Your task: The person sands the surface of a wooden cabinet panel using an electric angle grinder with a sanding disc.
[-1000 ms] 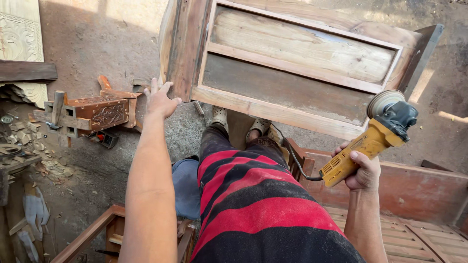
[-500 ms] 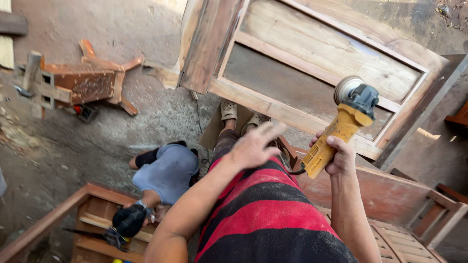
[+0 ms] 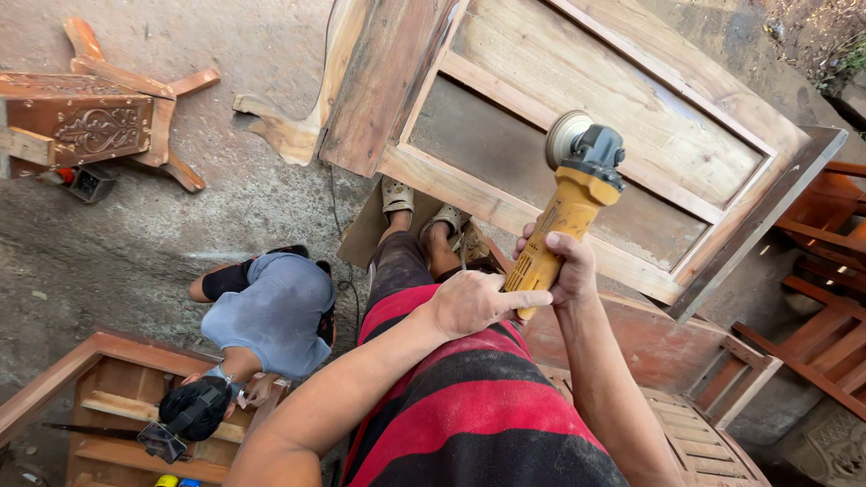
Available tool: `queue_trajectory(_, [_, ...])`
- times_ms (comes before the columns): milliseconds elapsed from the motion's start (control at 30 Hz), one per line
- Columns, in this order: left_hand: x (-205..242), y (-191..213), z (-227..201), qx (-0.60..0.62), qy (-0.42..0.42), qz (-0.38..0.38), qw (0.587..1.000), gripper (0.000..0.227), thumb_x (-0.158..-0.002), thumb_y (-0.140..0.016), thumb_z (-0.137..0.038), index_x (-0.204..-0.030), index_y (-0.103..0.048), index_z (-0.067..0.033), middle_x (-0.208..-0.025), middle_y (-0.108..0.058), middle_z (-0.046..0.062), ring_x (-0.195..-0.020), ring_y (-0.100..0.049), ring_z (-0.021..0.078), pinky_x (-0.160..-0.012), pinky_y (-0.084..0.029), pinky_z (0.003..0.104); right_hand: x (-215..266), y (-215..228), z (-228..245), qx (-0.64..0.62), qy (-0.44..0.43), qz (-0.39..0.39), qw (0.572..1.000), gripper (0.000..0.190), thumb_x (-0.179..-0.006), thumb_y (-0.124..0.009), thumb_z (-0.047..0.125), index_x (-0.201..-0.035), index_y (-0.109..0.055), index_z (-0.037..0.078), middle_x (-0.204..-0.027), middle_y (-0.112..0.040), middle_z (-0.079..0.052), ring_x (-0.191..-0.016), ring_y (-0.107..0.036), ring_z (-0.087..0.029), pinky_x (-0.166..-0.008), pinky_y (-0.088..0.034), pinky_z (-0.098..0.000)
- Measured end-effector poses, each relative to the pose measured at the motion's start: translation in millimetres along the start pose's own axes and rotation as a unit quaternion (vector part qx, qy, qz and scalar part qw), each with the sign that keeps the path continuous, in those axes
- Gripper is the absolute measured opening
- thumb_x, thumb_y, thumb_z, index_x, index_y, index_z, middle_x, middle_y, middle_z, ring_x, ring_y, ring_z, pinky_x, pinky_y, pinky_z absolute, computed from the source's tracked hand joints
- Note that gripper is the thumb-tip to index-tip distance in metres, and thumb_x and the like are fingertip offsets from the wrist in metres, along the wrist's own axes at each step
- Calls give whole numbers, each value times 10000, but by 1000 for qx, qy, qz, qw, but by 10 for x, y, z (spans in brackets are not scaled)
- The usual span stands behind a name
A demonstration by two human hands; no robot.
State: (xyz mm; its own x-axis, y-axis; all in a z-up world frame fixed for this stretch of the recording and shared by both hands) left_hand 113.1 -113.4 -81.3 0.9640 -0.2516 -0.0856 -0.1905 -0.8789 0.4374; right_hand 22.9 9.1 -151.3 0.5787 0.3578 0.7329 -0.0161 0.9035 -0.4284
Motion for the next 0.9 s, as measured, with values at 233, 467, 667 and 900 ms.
queue_trajectory(233, [219,173,139,116,80,-18,990,578,-834,-754,-392,-1380,-600,-284,-1001,-752,152,-718,-726,336,-603,-572,407,-117,-240,-124,109,-10,11,994,479,-718,-743,187,-1130,-575,10,-951,-666,-143,-820,-674,-241,-710,-597,-407])
queue_trajectory(467, [219,154,1084,391,361,-218,818,605,-1002,-565,-476,-1344,-581,23,-1192,-729,193,-1153,-700,271,-963,-514,354,-535,-505,-384,283,8,109,953,422,-752,-763,120,-1131,-633,-14,-1017,-687,-94,-888,-672,-175,-819,-566,-332])
queue_trajectory(667, [139,101,1308,371,415,-224,800,685,-990,-453,-604,-1194,-688,6,-1047,-754,196,-1023,-713,296,-884,-516,377,-649,-811,-376,364,19,130,922,448,-758,-767,173,-1148,-621,7,-1019,-669,-45,-892,-637,-133,-811,-550,-319])
queue_trajectory(900, [92,14,1352,416,380,-234,792,726,-982,-459,-647,-1215,-683,4,-1045,-759,151,-994,-702,226,-882,-519,342,-657,-849,-263,466,42,108,877,473,-753,-761,222,-1159,-619,24,-1011,-687,-52,-892,-644,-136,-817,-559,-321])
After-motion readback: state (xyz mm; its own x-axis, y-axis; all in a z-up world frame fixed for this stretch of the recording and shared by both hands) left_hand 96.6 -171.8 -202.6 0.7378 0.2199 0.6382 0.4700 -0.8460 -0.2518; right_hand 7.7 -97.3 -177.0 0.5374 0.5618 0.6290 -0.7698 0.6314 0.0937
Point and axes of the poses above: each hand's wrist, its own x-axis away from the middle knuckle, its own y-axis out of the back of the hand, z = x × y, the point moved 8 cm from there along -x, towards the middle knuckle
